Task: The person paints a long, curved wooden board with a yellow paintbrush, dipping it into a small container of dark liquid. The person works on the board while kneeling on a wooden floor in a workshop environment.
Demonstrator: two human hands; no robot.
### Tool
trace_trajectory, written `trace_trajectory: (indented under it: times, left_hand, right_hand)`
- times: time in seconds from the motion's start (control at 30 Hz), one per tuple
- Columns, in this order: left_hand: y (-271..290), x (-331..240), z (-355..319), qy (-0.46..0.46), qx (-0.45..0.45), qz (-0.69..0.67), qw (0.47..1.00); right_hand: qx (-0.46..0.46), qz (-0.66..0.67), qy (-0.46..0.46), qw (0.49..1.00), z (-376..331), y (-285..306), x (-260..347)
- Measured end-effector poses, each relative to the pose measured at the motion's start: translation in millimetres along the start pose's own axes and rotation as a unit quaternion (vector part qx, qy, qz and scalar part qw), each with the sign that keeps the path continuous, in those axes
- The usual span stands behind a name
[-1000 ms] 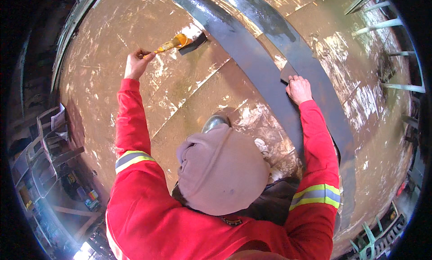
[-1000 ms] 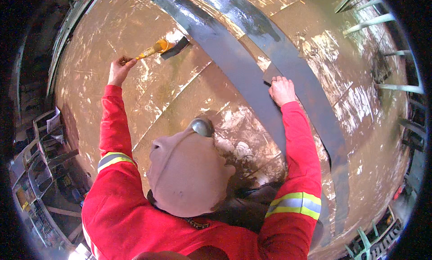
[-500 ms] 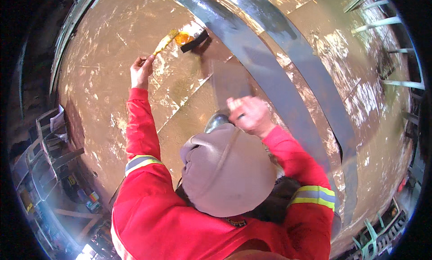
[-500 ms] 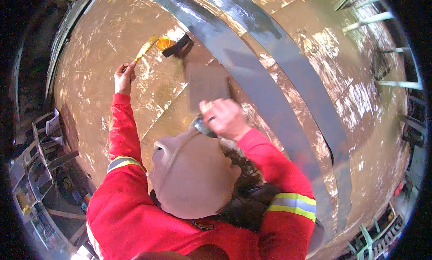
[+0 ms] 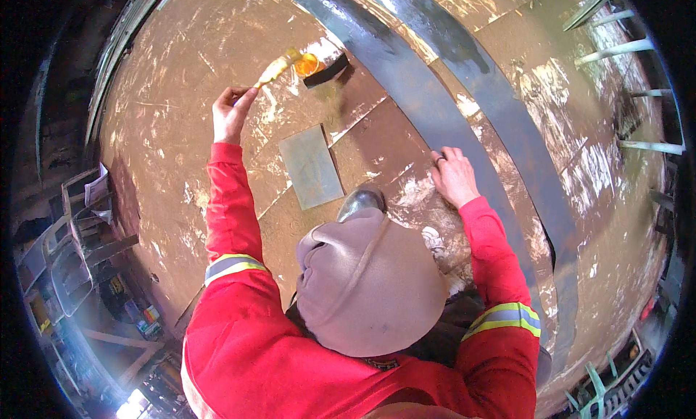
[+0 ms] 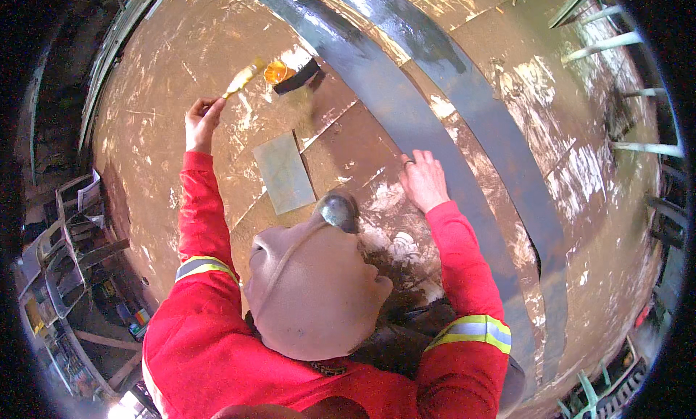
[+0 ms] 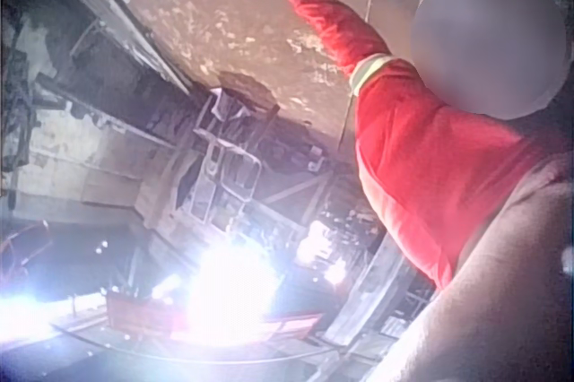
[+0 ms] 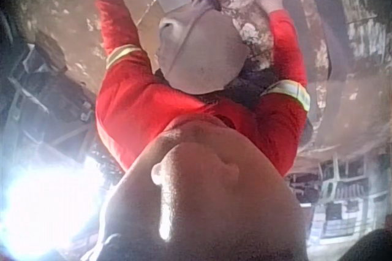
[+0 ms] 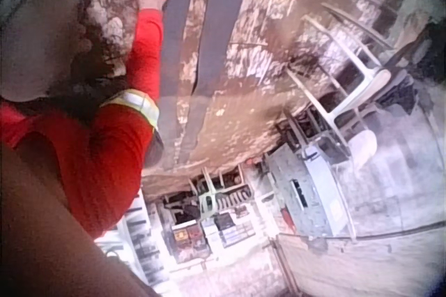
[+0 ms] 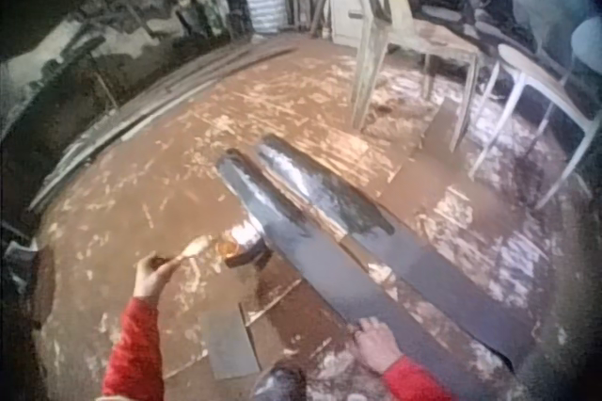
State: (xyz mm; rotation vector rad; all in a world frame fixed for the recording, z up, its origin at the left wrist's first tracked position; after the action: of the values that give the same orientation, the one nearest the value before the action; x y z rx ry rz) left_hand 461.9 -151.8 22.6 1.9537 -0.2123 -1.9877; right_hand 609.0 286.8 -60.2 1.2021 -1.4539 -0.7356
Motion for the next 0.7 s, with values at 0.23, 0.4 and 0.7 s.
trace_trajectory:
  times: [0.23, 0.4, 0.7]
  left_hand:
    - [-45, -43, 47, -0.096, 0.111, 0.415, 0.898]
    - [-67, -43, 59, -0.056, 0.153, 0.506, 0.847]
    - [-19, 10, 48, 0.011, 0.081, 0.291, 0.953]
  right_hand:
    - [-0.007, -0.063, -0.093, 0.994, -4, -12, -22]
    - [-0.002, -0.049, -0.119, 0.992, -4, -21, -26]
    - [-0.009, -0.052, -0.123, 0.991, -6, -22, -25]
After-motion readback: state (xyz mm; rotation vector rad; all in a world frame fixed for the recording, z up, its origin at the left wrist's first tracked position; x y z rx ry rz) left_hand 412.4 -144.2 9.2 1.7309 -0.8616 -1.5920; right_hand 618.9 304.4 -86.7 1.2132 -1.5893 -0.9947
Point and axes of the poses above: each hand's wrist, its own z-axis towards the middle knuckle, its own y-axis out of the back of the hand, x = y × z, the point moved 5 cm from there along z, towards the middle knuckle, and after that the axes turned 8 degrees about -y, right-handed, at the moved point
